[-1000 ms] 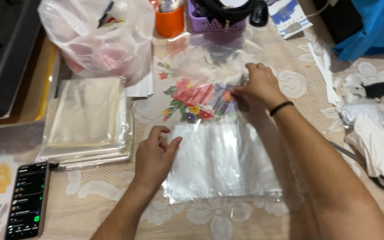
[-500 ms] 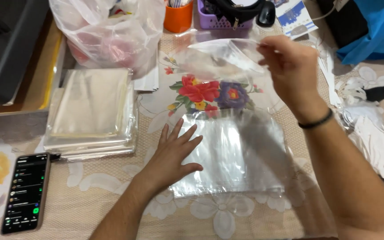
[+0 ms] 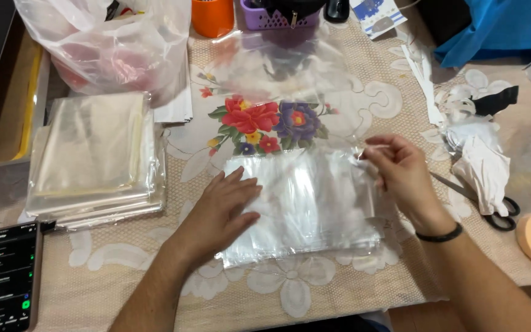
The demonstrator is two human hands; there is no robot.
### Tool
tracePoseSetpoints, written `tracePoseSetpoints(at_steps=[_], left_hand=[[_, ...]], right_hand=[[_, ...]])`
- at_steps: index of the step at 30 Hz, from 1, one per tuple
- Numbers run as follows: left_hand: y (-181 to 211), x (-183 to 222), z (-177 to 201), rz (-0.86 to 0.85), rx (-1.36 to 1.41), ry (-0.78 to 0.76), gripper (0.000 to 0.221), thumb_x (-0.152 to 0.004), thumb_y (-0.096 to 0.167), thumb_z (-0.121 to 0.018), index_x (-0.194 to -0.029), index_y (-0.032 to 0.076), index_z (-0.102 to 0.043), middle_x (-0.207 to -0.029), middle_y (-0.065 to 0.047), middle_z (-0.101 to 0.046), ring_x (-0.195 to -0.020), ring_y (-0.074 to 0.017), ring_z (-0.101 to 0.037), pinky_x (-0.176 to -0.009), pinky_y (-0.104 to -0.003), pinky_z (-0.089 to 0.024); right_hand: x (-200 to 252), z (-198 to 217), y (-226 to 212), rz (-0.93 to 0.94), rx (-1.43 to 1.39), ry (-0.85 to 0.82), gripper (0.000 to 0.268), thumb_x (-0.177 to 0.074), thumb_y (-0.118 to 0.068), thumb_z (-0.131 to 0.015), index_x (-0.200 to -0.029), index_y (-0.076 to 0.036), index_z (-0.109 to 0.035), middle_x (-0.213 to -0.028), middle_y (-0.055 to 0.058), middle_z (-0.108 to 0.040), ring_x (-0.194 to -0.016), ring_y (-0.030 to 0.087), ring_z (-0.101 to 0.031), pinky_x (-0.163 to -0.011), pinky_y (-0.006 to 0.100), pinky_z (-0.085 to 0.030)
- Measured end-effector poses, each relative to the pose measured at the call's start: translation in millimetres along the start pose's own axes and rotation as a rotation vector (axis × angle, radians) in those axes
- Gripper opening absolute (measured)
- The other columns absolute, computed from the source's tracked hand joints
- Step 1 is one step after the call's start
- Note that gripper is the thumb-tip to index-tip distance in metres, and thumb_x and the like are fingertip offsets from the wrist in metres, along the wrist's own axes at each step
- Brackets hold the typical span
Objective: The person is picking up individual plastic bags, opening them, and organizing them on a table, likely for cleaning or inspection.
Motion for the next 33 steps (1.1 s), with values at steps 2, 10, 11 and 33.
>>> tracePoseSetpoints(at_steps=[2, 10, 11, 33], left_hand=[[-6, 1, -2, 0.039, 0.02, 0.029, 0.047, -0.09, 0.027, -0.067, -0.136, 0.019, -0.064, -0.139, -0.011, -0.062, -0.145, -0.0354, -0.037, -0.121, -0.054, -0.015], [-4, 1, 0, -0.126, 0.091, 0.166, 0.056, -0.091, 0.017, -0.062, -0.144, 0.004, -0.05, -0.142, -0.023, -0.056, -0.14, -0.0456, -0.041, -0.118, -0.061, -0.02], [2, 1, 4, -0.126, 0.091, 0.163, 0.056, -0.091, 0.017, -0.062, -0.144, 0.004, -0.05, -0.142, -0.023, -0.056, -0.14, -0.0456, -0.041, -0.118, -0.061, -0.02], [55, -82, -10, -0.072, -0.483, 0.173, 0.094, -0.094, 0.053, -0.068, -0.157, 0.012, -0.011, -0.162, -0.01, -0.009, -0.151, -0.029, -0.005, -0.125, -0.05, -0.002]], right_hand=[[6, -6, 20, -0.069, -0.008, -0.012, 0.026, -0.096, -0.007, -0.064, -0.12, 0.002, -0.06, -0.091, 0.013, -0.071, -0.038, 0.005, -0.05, -0.035, 0.017, -0.038], [-1, -15, 37, 0.106, 0.586, -0.033, 0.046, -0.088, -0.021, -0.079, -0.129, -0.013, -0.062, -0.098, 0.007, -0.077, -0.094, 0.034, -0.072, -0.078, 0.042, -0.056], [1, -17, 30, 0.103, 0.586, -0.033, 0.046, -0.088, -0.021, -0.079, -0.129, -0.013, -0.062, -0.098, 0.007, -0.077, -0.094, 0.034, -0.072, -0.078, 0.042, -0.056], [176, -3, 32, 0.871, 1.099, -0.099, 0.057, -0.086, -0.044, -0.079, -0.129, -0.011, -0.061, -0.136, 0.012, -0.059, -0.135, 0.038, -0.05, -0.109, 0.051, -0.045]])
Point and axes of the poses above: each hand's wrist, its own x-axis away from the middle knuckle, its own z-axis out of the back of the hand, y = z × x, the point moved 3 cm from there along -x, towards the middle knuckle
